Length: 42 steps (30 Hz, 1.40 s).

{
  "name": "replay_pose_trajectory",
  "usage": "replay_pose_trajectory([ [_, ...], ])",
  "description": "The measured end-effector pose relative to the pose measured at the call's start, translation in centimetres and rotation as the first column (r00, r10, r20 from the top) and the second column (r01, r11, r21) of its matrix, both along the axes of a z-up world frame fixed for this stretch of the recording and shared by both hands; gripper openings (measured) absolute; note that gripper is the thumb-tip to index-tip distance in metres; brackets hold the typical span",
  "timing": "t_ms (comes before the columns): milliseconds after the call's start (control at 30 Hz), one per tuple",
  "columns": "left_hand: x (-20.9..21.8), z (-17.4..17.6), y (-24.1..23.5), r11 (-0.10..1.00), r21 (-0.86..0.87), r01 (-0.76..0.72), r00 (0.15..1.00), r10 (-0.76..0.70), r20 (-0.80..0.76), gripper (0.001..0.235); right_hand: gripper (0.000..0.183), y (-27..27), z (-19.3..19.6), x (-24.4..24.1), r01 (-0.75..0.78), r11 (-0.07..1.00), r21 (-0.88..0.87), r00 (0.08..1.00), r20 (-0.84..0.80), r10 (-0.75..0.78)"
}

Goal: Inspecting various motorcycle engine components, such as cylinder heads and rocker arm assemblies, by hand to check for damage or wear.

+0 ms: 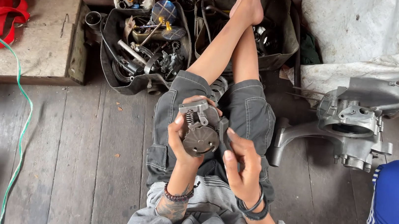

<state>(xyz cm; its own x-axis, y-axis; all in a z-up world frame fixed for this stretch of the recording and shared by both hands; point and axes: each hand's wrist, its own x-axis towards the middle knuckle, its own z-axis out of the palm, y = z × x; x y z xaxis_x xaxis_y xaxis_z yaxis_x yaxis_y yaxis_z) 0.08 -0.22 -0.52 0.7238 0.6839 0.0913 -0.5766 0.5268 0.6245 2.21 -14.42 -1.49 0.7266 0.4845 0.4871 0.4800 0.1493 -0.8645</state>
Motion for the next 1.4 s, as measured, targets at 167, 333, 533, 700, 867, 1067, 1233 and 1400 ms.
replay_pose_trajectory([
  [167,-0.6,-0.4,1.4,0.992,0.038,-0.124,0.992,0.124,-0.006,0.063,0.032,-1.5,0.1,-0.3,-0.052,0.996,-0.076,0.998,-0.036,0.05],
  [333,-0.3,-0.5,0.6,0.967,0.165,-0.193,0.98,0.199,-0.023,0.064,0.033,-1.5,0.9,0.6,0.013,1.0,-0.028,0.998,-0.056,-0.015],
  [533,-0.9,2.0,0.1,0.97,0.171,-0.175,0.984,0.177,0.004,0.056,0.023,-1.6,0.4,-1.4,-0.006,0.974,-0.228,0.997,0.07,0.023],
  [700,-1.4,3.3,0.4,0.8,0.572,-0.181,0.944,0.304,-0.125,0.06,0.033,-0.9,1.1,0.6,0.169,0.954,-0.246,0.983,0.11,-0.146],
  [867,-1.7,4.4,-0.5,0.801,0.567,-0.193,0.946,0.305,-0.109,0.058,0.031,-0.7,1.3,-1.0,0.141,0.976,-0.168,0.99,0.035,-0.137],
  [1067,-1.3,3.6,-0.1,0.898,0.327,-0.294,0.951,0.31,0.005,0.053,0.034,-2.1,0.0,-2.5,0.038,0.955,-0.293,0.998,-0.032,-0.049],
  [1233,-1.3,3.7,-0.8,0.92,0.297,-0.254,0.967,0.251,0.05,0.05,0.026,-2.7,0.0,-1.6,0.155,0.957,-0.245,0.987,0.071,-0.141],
  [1400,-1.4,4.1,-0.8,0.831,0.49,-0.265,0.935,0.345,-0.079,0.055,0.029,-2.1,-0.6,-2.4,0.099,0.983,-0.157,0.994,0.052,-0.092],
])
